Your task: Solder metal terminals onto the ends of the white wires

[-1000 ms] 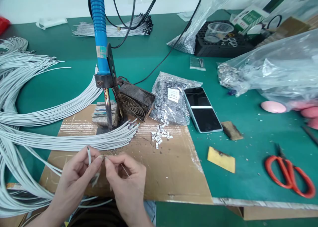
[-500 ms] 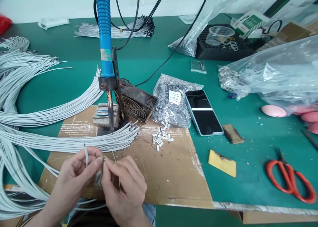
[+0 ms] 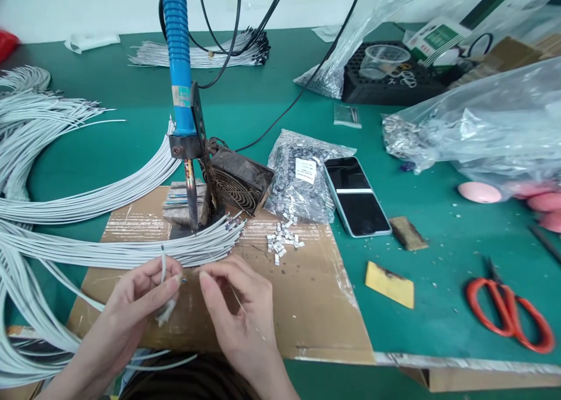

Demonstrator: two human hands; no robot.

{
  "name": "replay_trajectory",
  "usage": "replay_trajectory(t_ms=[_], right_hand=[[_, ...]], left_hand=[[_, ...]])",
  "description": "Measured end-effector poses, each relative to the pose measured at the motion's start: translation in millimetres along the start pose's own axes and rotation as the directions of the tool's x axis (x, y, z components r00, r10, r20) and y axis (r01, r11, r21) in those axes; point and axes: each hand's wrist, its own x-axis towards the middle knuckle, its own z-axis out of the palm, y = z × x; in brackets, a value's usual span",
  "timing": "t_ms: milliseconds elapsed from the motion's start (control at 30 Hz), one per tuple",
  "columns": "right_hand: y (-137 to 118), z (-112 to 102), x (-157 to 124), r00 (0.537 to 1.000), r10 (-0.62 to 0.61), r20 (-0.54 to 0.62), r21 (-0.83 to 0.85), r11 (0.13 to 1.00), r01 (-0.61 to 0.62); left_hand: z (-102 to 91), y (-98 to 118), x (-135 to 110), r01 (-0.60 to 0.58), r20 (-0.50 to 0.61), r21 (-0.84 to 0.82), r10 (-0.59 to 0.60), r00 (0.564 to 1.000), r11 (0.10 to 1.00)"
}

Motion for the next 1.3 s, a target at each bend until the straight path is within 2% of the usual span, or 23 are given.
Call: replay_trajectory(t_ms=[300, 467, 567, 633, 733, 833, 900, 967, 1033, 1133, 1200, 1300], right_hand=[[-2.8, 14.0, -4.1, 0.996, 0.082, -0.036, 0.107, 0.991, -0.078], [0.0, 18.1, -7.8, 0.991, 0.091, -0.096, 0.142, 0.987, -0.077], [-2.6, 22.5, -7.0, 0.985, 0.083, -0.15, 0.118, 0.991, -0.065], [-4.0, 26.8, -7.2, 0.979, 0.029, -0.203, 0.049, 0.999, -0.019], [-3.6, 31.9, -10.0, 0.944, -0.217, -0.249, -0.152, 0.971, 0.183], [-2.9, 30.5, -12.9, 0.882, -0.434, -0.181, -0.33, 0.872, 0.362], [-3.3, 25.4, -13.1, 0.882, -0.454, -0.125, -0.344, 0.854, 0.391], [-4.2, 18.0, -11.3, 0.923, -0.378, -0.076, -0.265, 0.9, 0.347], [-5.0, 9.7, -7.5, 0.972, -0.235, -0.023, -0.158, 0.961, 0.229], [-6.5, -0.7, 1.2, 0.996, -0.048, 0.079, -0.117, 0.992, 0.057], [-7.2, -4.7, 7.8, 0.986, -0.027, 0.166, -0.141, 0.989, 0.051], [-5.8, -5.7, 15.0, 0.945, -0.145, 0.295, -0.138, 0.972, 0.192]], left_hand=[[10.0, -6.1, -3.5, -0.153, -0.122, 0.181, 0.176, 0.977, 0.972], [5.1, -19.9, -2.8, -0.279, -0.031, 0.263, 0.297, 0.954, 0.924], [5.4, -21.7, -4.7, -0.261, -0.042, 0.28, 0.283, 0.958, 0.924], [8.6, -18.9, -7.0, -0.228, -0.066, 0.249, 0.252, 0.966, 0.941], [12.7, -13.0, -9.2, -0.187, -0.079, 0.174, 0.203, 0.976, 0.967], [10.7, -9.8, -8.1, -0.178, -0.07, 0.163, 0.192, 0.979, 0.97], [7.1, -9.7, -6.3, -0.178, -0.059, 0.178, 0.191, 0.98, 0.968], [4.3, -10.4, -4.8, -0.168, -0.056, 0.184, 0.181, 0.982, 0.969], [3.7, -11.3, -4.2, -0.162, -0.076, 0.183, 0.179, 0.981, 0.97], [5.4, -12.7, -4.5, -0.203, -0.081, 0.199, 0.222, 0.972, 0.959], [5.9, -14.0, -4.6, -0.234, -0.068, 0.219, 0.254, 0.965, 0.947], [3.6, -16.6, -3.1, -0.24, -0.045, 0.242, 0.258, 0.965, 0.94]])
